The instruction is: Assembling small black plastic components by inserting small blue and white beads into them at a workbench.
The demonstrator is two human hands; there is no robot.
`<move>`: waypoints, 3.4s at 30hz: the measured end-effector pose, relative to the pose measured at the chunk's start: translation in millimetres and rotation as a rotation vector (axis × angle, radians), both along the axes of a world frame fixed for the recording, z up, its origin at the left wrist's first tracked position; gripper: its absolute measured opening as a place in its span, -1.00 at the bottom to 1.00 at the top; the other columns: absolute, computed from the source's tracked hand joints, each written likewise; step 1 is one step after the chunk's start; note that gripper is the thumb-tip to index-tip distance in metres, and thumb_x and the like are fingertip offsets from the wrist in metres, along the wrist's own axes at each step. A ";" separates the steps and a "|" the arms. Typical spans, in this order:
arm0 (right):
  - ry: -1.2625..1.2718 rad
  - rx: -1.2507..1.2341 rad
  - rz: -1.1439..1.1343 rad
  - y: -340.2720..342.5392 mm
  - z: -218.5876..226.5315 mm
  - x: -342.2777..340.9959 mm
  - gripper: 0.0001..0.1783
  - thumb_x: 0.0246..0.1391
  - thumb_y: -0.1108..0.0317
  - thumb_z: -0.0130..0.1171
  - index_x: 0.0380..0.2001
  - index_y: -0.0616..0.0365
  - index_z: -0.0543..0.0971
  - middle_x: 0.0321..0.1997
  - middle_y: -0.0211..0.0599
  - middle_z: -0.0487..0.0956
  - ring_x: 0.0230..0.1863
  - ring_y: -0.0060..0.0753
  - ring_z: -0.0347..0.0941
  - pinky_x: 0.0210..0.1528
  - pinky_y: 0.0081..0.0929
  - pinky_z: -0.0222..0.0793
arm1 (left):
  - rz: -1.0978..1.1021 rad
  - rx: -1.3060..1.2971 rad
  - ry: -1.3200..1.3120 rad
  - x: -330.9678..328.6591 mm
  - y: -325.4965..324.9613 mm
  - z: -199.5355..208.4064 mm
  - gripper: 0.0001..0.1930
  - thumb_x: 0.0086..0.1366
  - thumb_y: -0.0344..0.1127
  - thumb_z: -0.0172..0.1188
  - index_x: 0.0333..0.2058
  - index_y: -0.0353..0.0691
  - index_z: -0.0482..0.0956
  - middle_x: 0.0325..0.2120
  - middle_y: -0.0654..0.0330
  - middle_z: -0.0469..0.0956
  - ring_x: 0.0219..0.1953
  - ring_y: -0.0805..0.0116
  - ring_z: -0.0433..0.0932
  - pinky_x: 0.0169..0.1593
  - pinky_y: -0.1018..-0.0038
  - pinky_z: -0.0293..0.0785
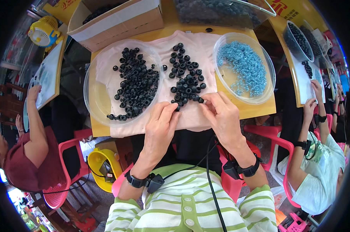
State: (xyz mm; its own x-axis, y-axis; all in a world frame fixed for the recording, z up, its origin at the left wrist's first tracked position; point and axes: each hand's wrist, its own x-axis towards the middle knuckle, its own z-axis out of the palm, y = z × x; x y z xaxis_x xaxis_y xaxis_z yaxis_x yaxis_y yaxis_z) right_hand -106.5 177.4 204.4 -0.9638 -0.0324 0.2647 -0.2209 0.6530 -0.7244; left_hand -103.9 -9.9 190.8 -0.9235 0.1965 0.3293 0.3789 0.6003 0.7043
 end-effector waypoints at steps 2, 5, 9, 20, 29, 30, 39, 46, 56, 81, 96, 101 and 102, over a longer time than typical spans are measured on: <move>-0.009 0.012 0.003 0.6 -0.2 -0.2 -0.80 -0.04 0.52 0.24 -0.27 0.20 0.54 -0.40 -0.21 0.49 -0.41 -0.21 0.52 -0.36 -0.33 0.42 | 0.010 -0.017 0.052 -1.8 1.5 -3.5 -0.71 0.09 -0.56 0.31 -0.16 -0.31 0.55 -0.30 0.15 0.47 -0.42 0.39 0.48 -0.35 0.53 0.46; -0.009 0.027 -0.016 2.0 -2.2 0.5 -0.81 -0.03 0.51 0.23 -0.28 0.20 0.54 -0.40 -0.21 0.49 -0.41 -0.21 0.52 -0.36 -0.32 0.42 | 0.002 -0.011 0.065 -2.0 4.1 -3.9 -0.72 0.10 -0.58 0.29 -0.18 -0.32 0.54 -0.30 0.15 0.47 -0.42 0.41 0.49 -0.36 0.54 0.47; -0.032 0.027 -0.042 0.4 4.2 3.4 -0.81 -0.02 0.49 0.24 -0.27 0.19 0.54 -0.40 -0.21 0.50 -0.42 -0.21 0.53 -0.37 -0.33 0.42 | 0.003 0.071 -0.022 -0.7 4.1 -1.8 -0.74 0.09 -0.60 0.28 -0.20 -0.32 0.54 -0.27 0.16 0.48 -0.40 0.44 0.51 -0.36 0.58 0.47; 0.030 0.013 0.042 -11.5 12.4 7.1 -0.86 -0.02 0.48 0.25 -0.33 0.14 0.56 -0.40 -0.29 0.51 -0.48 -0.26 0.52 -0.44 -0.41 0.41 | -0.031 0.222 -0.084 3.5 -12.0 4.4 -0.74 0.13 -0.63 0.24 -0.17 -0.32 0.52 -0.22 0.15 0.53 -0.33 0.49 0.54 -0.23 0.60 0.48; 0.068 0.082 -0.036 18.9 22.7 11.0 -0.88 -0.06 0.53 0.26 -0.38 0.15 0.57 -0.42 -0.30 0.51 -0.50 -0.27 0.50 -0.45 -0.43 0.40 | -0.124 0.970 -0.517 13.9 -23.0 24.1 -0.68 0.30 -0.62 0.04 0.04 -0.42 0.45 -0.14 0.09 0.56 -0.16 0.36 0.60 -0.07 0.48 0.54; 0.096 0.094 -0.069 25.9 25.9 10.2 -0.88 -0.05 0.54 0.25 -0.38 0.16 0.57 -0.42 -0.29 0.51 -0.50 -0.27 0.50 -0.45 -0.44 0.40 | -0.138 0.964 -0.487 14.5 -26.0 22.3 -0.71 0.30 -0.63 0.03 0.00 -0.43 0.47 -0.14 0.05 0.55 -0.17 0.34 0.60 -0.08 0.48 0.55; -0.022 0.395 -0.076 103.3 41.1 -22.7 -0.87 -0.06 0.46 0.26 -0.37 0.18 0.58 -0.41 -0.27 0.56 -0.45 -0.28 0.53 -0.37 -0.42 0.41 | -0.198 0.989 -0.702 24.0 -0.3 20.8 -0.86 0.27 -0.62 0.06 -0.20 -0.36 0.42 -0.21 -0.10 0.58 -0.26 0.26 0.64 -0.18 0.47 0.60; -0.139 0.392 -0.001 91.1 34.4 -50.4 -0.92 -0.03 0.40 0.21 -0.44 0.15 0.56 -0.42 -0.24 0.57 -0.33 -0.11 0.56 -0.29 -0.28 0.44 | -0.294 0.998 -0.864 33.0 25.1 20.2 -0.86 0.27 -0.63 0.09 -0.20 -0.35 0.45 -0.19 -0.07 0.58 -0.23 0.29 0.64 -0.15 0.48 0.59; -0.093 0.403 -0.029 85.5 29.7 -55.0 -0.95 -0.01 0.40 0.19 -0.45 0.11 0.57 -0.39 -0.24 0.52 -0.30 -0.10 0.53 -0.25 -0.25 0.44 | -0.264 0.930 -0.881 26.9 25.7 19.5 -0.85 0.26 -0.62 0.10 -0.20 -0.35 0.46 -0.20 -0.06 0.60 -0.24 0.32 0.63 -0.17 0.51 0.57; -0.125 0.145 -0.041 80.8 40.1 -60.0 -0.88 -0.02 0.44 0.18 -0.41 0.27 0.57 -0.41 -0.14 0.61 -0.40 -0.21 0.56 -0.31 -0.39 0.43 | -0.295 0.926 -0.739 26.8 13.7 15.1 -0.78 0.27 -0.58 0.15 -0.10 -0.42 0.52 -0.23 0.09 0.58 -0.22 0.37 0.61 -0.08 0.50 0.56; -0.112 -0.192 -0.200 72.5 46.9 -35.8 -0.88 0.00 0.46 0.26 -0.37 0.27 0.60 -0.48 -0.48 0.55 -0.47 -0.71 0.36 -0.35 -0.68 0.32 | -0.352 1.402 -0.961 9.1 21.0 21.7 -0.78 0.33 -0.49 0.09 -0.06 -0.35 0.41 -0.20 -0.06 0.59 -0.21 0.26 0.65 -0.12 0.47 0.60; -0.187 -0.345 -0.202 83.3 37.2 -43.7 -0.88 0.03 0.45 0.26 -0.36 0.29 0.60 -0.46 -0.51 0.55 -0.44 -0.74 0.38 -0.33 -0.70 0.34 | -0.316 1.283 -0.943 10.0 25.7 22.8 -0.78 0.32 -0.49 0.12 -0.07 -0.34 0.45 -0.21 -0.02 0.60 -0.21 0.30 0.64 -0.11 0.47 0.60; -0.213 -0.367 -0.181 83.1 36.5 -41.6 -0.88 0.05 0.44 0.25 -0.36 0.28 0.60 -0.46 -0.51 0.55 -0.42 -0.74 0.39 -0.32 -0.71 0.35 | -0.321 1.272 -0.904 11.2 28.4 23.0 -0.79 0.31 -0.50 0.13 -0.09 -0.35 0.46 -0.20 0.00 0.59 -0.20 0.32 0.63 -0.11 0.49 0.59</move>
